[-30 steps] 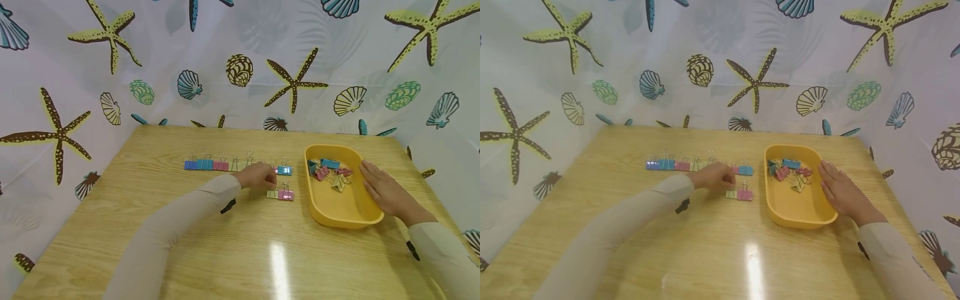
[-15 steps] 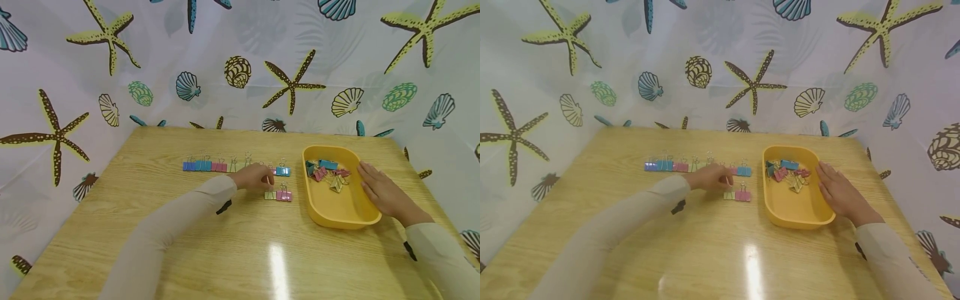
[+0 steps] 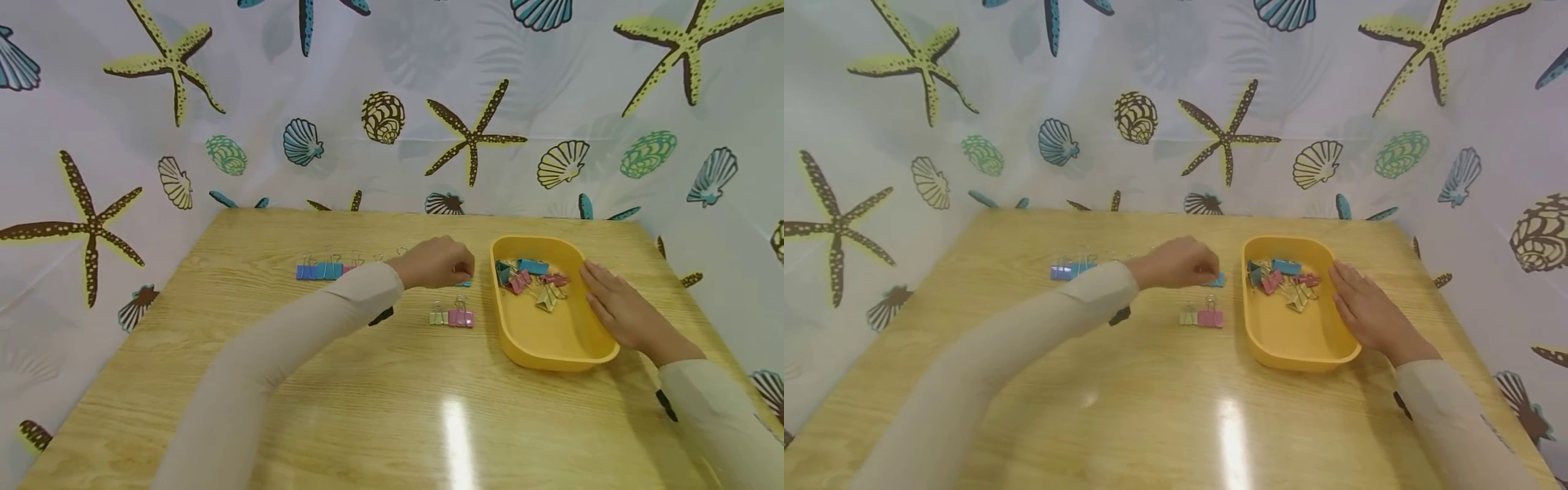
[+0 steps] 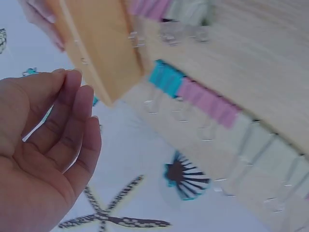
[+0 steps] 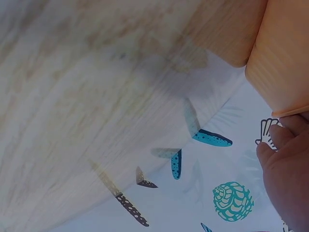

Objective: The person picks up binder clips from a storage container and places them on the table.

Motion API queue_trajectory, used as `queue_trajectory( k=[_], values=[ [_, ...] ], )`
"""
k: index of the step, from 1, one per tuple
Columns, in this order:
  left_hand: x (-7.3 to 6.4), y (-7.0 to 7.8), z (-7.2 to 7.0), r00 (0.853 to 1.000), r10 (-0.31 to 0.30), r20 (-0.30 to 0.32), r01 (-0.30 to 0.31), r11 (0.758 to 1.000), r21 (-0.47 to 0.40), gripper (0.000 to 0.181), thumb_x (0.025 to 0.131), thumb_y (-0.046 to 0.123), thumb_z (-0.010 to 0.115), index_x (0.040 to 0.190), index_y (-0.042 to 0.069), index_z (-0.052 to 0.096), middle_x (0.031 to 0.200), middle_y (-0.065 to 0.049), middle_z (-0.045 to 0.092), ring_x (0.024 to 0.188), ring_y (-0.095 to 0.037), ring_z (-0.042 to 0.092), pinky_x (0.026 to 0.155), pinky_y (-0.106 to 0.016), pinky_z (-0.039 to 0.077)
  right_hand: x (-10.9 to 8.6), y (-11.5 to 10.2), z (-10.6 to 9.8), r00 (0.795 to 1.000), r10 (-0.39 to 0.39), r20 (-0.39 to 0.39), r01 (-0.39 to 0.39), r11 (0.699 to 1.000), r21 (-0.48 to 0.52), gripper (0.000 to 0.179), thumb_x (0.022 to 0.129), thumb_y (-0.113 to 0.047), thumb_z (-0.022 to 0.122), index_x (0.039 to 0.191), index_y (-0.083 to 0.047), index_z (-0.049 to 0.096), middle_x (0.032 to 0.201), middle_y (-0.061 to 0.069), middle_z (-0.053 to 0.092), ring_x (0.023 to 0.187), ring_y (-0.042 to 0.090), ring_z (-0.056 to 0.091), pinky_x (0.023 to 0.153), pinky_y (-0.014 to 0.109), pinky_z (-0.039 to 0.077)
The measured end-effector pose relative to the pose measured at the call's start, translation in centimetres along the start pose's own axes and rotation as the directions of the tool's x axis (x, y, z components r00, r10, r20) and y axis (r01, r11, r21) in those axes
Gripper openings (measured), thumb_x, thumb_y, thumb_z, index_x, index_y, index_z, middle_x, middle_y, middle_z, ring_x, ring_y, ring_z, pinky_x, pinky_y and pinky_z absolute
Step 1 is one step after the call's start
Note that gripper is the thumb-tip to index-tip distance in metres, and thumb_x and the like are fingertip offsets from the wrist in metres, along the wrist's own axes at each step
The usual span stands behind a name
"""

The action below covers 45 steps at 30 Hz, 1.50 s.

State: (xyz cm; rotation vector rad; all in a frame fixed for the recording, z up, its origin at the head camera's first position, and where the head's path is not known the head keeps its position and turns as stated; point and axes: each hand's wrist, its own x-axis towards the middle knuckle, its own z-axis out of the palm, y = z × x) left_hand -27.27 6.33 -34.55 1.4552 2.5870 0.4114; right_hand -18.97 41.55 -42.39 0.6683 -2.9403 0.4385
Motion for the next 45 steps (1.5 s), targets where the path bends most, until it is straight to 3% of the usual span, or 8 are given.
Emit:
queue_trajectory(
  k=[6, 12, 16, 22, 29, 36, 41, 45],
  values=[
    [3.3, 3.4, -2.2, 0.999, 0.05, 0.006, -0.05, 0.998, 0.023, 0.018, 0.097, 0.015, 0.056, 0.096, 0.011, 0.074, 0.087, 0.001, 0.068, 0.071, -0.009, 0.054, 0.071, -0.019, 0.043, 0.1, -0.1, -0.2, 1.0, 0.0, 0.003, 0.0, 1.0, -0.017, 0.051, 0.105, -0.016, 0.035, 0.147, 0.011, 0.022, 0.153, 0.031, 0.016, 0.142, 0.046, 0.011, 0.114, 0.056, 0.003],
    [6.5, 5.8, -2.8, 0.998, 0.065, -0.001, -0.065, 0.998, 0.006, 0.019, 0.097, 0.015, 0.055, 0.095, 0.011, 0.074, 0.085, 0.003, 0.067, 0.07, -0.007, 0.053, 0.07, -0.017, 0.043, 0.1, -0.1, -0.3, 1.0, 0.003, 0.012, -0.003, 0.999, -0.033, 0.05, 0.105, -0.016, 0.035, 0.146, 0.011, 0.024, 0.153, 0.031, 0.018, 0.142, 0.045, 0.013, 0.113, 0.058, 0.006],
    [8.5, 6.8, -2.5, 1.0, 0.017, 0.003, -0.017, 1.0, 0.002, 0.024, 0.096, 0.014, 0.055, 0.076, 0.014, 0.068, 0.065, 0.004, 0.054, 0.053, -0.006, 0.038, 0.056, -0.017, 0.034, 0.2, -0.2, -0.3, 1.0, 0.009, 0.011, -0.009, 1.0, -0.024, 0.05, 0.105, -0.016, 0.035, 0.146, 0.012, 0.024, 0.152, 0.031, 0.018, 0.141, 0.046, 0.014, 0.112, 0.06, 0.008],
    [10.7, 7.5, -1.7, 0.993, -0.108, 0.039, 0.108, 0.994, -0.018, 0.045, 0.095, 0.013, 0.053, 0.054, 0.014, 0.036, 0.053, 0.002, 0.021, 0.046, -0.009, 0.013, 0.048, -0.021, 0.016, 0.3, -0.1, -0.1, 1.0, 0.008, 0.012, -0.008, 1.0, -0.014, 0.05, 0.105, -0.016, 0.034, 0.146, 0.011, 0.023, 0.153, 0.031, 0.017, 0.141, 0.046, 0.013, 0.112, 0.061, 0.008],
    [12.8, 8.4, -0.1, 0.962, -0.264, 0.071, 0.269, 0.961, -0.064, 0.046, 0.096, 0.022, 0.056, 0.055, 0.014, 0.038, 0.049, 0.002, 0.025, 0.041, -0.009, 0.017, 0.044, -0.02, 0.02, 0.2, 0.1, -0.1, 1.0, -0.001, 0.006, 0.001, 1.0, -0.015, 0.05, 0.105, -0.015, 0.035, 0.146, 0.011, 0.025, 0.153, 0.03, 0.018, 0.141, 0.047, 0.015, 0.111, 0.061, 0.01],
    [13.6, 9.1, 1.3, 0.895, -0.441, 0.072, 0.447, 0.887, -0.113, 0.014, 0.096, 0.029, 0.056, 0.091, 0.015, 0.057, 0.068, 0.004, 0.047, 0.055, -0.009, 0.043, 0.053, -0.02, 0.036, 0.1, 0.1, -0.4, 1.0, -0.003, 0.001, 0.003, 0.999, -0.046, 0.049, 0.105, -0.015, 0.036, 0.146, 0.011, 0.026, 0.152, 0.03, 0.02, 0.14, 0.047, 0.018, 0.112, 0.06, 0.01],
    [14.3, 8.3, 2.9, 0.874, -0.478, 0.083, 0.485, 0.862, -0.149, 0.029, 0.096, 0.026, 0.055, 0.07, 0.013, 0.057, 0.057, 0.003, 0.047, 0.048, -0.008, 0.041, 0.049, -0.02, 0.036, 0.1, -0.1, -0.4, 1.0, -0.004, -0.001, 0.004, 0.999, -0.05, 0.049, 0.105, -0.015, 0.037, 0.145, 0.011, 0.027, 0.152, 0.03, 0.021, 0.14, 0.046, 0.017, 0.112, 0.06, 0.011],
    [14.6, 7.8, 4.0, 0.865, -0.496, 0.075, 0.501, 0.847, -0.174, 0.026, 0.094, 0.026, 0.057, 0.072, 0.014, 0.062, 0.062, 0.005, 0.056, 0.054, -0.008, 0.048, 0.052, -0.019, 0.039, 0.1, -0.2, -0.4, 1.0, -0.004, -0.004, 0.004, 0.999, -0.051, 0.049, 0.104, -0.014, 0.038, 0.145, 0.012, 0.028, 0.152, 0.03, 0.021, 0.14, 0.046, 0.018, 0.111, 0.061, 0.012]
  ],
)
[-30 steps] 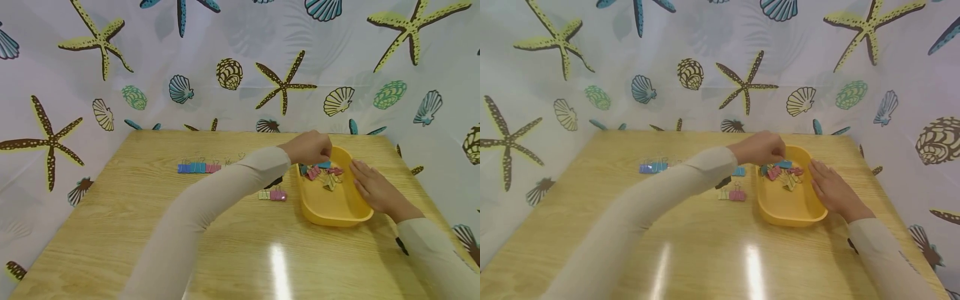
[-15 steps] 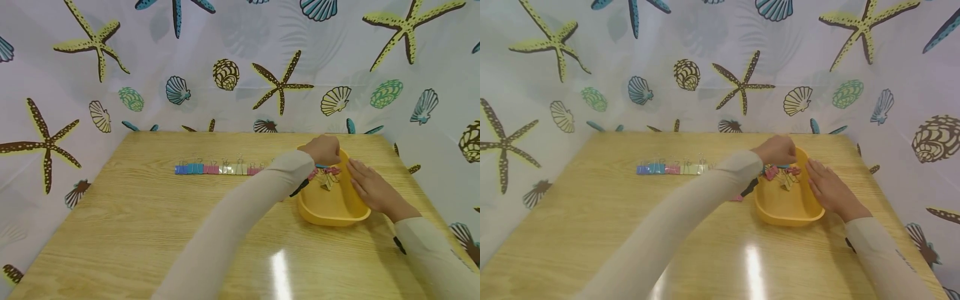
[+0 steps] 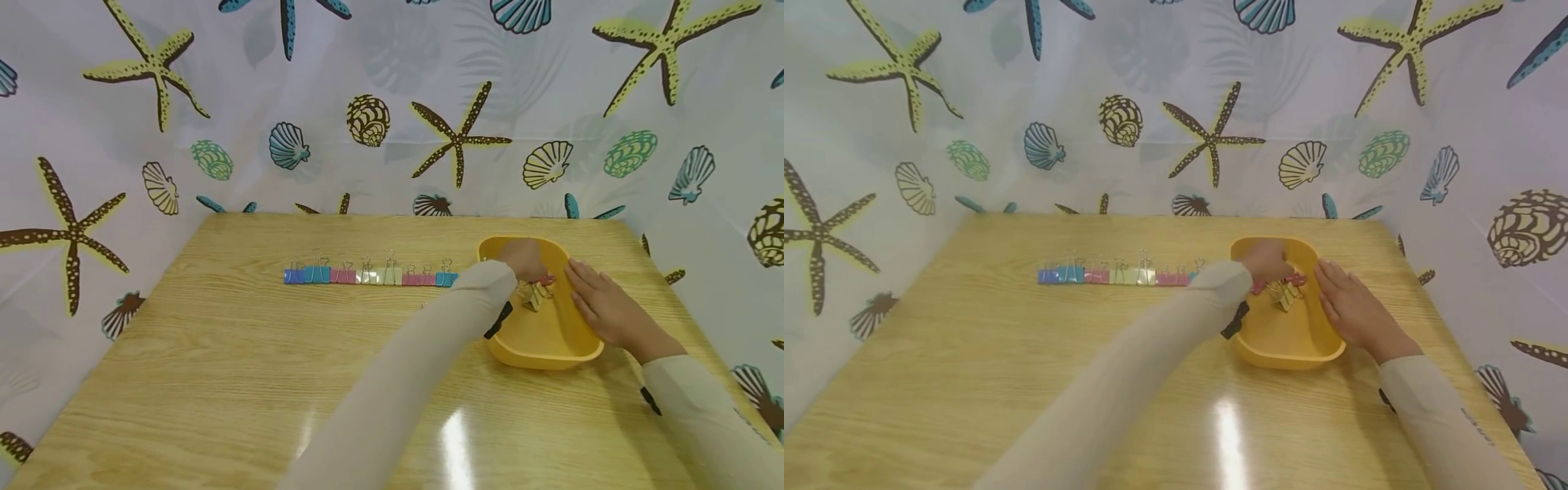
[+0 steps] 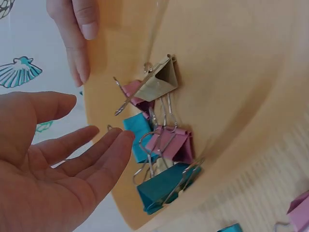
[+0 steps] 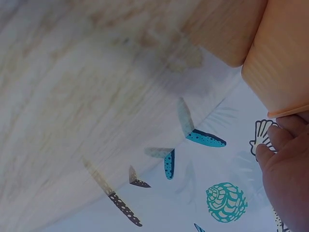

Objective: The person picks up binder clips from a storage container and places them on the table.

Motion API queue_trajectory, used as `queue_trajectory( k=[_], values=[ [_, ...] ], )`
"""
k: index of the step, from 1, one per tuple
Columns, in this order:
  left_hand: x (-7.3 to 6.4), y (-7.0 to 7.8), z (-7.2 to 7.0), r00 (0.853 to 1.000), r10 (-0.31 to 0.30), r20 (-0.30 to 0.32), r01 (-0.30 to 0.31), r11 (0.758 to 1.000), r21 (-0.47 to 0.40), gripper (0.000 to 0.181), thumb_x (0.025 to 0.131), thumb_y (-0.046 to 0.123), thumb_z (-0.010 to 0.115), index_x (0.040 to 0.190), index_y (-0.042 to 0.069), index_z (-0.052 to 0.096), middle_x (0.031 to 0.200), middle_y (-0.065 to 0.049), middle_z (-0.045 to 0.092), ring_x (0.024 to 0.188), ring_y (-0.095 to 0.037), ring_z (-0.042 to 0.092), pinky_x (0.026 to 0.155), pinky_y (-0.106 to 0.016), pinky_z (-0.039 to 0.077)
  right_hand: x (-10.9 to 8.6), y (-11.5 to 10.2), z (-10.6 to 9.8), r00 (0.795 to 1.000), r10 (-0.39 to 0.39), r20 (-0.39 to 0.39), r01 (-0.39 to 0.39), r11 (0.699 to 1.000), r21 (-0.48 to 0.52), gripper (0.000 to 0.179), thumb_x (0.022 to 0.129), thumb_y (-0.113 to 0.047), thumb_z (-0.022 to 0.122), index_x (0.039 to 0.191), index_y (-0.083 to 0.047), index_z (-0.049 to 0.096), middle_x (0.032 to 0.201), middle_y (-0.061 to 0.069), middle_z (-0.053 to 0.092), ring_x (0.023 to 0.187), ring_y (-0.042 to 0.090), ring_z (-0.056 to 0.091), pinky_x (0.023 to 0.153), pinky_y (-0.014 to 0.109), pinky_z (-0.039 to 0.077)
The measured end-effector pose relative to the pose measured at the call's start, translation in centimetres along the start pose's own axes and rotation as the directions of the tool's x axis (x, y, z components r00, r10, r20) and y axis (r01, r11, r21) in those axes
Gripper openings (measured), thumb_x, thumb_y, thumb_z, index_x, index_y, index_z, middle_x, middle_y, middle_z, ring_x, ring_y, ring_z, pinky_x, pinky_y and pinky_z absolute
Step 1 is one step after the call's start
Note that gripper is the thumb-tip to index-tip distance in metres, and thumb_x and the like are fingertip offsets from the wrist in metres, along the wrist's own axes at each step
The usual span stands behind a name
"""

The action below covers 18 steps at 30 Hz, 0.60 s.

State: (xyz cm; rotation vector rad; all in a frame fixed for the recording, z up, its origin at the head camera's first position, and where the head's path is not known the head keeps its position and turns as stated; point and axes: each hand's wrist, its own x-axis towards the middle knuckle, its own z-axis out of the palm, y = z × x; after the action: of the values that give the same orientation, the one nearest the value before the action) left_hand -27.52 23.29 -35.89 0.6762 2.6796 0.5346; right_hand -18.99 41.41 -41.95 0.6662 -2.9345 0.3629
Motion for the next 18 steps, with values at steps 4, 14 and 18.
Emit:
queue_trajectory(
  k=[4, 14, 18],
  values=[
    [0.3, -0.1, 0.6, 0.999, -0.033, -0.019, 0.033, 0.999, -0.023, 0.022, 0.089, 0.036, 0.066, 0.083, 0.015, 0.067, 0.072, 0.007, 0.062, 0.061, -0.007, 0.052, 0.055, -0.017, 0.042, -0.1, 0.1, 0.0, 1.0, -0.006, -0.011, 0.006, 1.0, -0.001, 0.049, 0.104, -0.014, 0.038, 0.144, 0.012, 0.028, 0.151, 0.03, 0.022, 0.141, 0.045, 0.018, 0.111, 0.061, 0.013],
    [0.5, 0.8, 1.6, 0.991, -0.128, -0.036, 0.132, 0.986, 0.105, 0.041, 0.087, 0.052, 0.063, 0.115, 0.022, 0.068, 0.106, 0.013, 0.067, 0.089, -0.003, 0.062, 0.076, -0.016, 0.048, -0.2, 0.1, 0.1, 1.0, -0.007, -0.013, 0.007, 1.0, 0.004, 0.049, 0.104, -0.014, 0.038, 0.145, 0.012, 0.028, 0.152, 0.03, 0.022, 0.141, 0.045, 0.018, 0.113, 0.058, 0.01],
    [0.8, 1.6, 1.9, 0.986, -0.168, -0.019, 0.168, 0.972, 0.163, 0.043, 0.091, 0.052, 0.058, 0.126, 0.027, 0.062, 0.119, 0.015, 0.063, 0.105, -0.002, 0.06, 0.089, -0.017, 0.045, -0.3, 0.0, 0.0, 1.0, 0.0, -0.012, 0.0, 1.0, 0.002, 0.049, 0.105, -0.015, 0.037, 0.145, 0.011, 0.027, 0.152, 0.029, 0.021, 0.141, 0.044, 0.018, 0.113, 0.058, 0.011]
  ],
)
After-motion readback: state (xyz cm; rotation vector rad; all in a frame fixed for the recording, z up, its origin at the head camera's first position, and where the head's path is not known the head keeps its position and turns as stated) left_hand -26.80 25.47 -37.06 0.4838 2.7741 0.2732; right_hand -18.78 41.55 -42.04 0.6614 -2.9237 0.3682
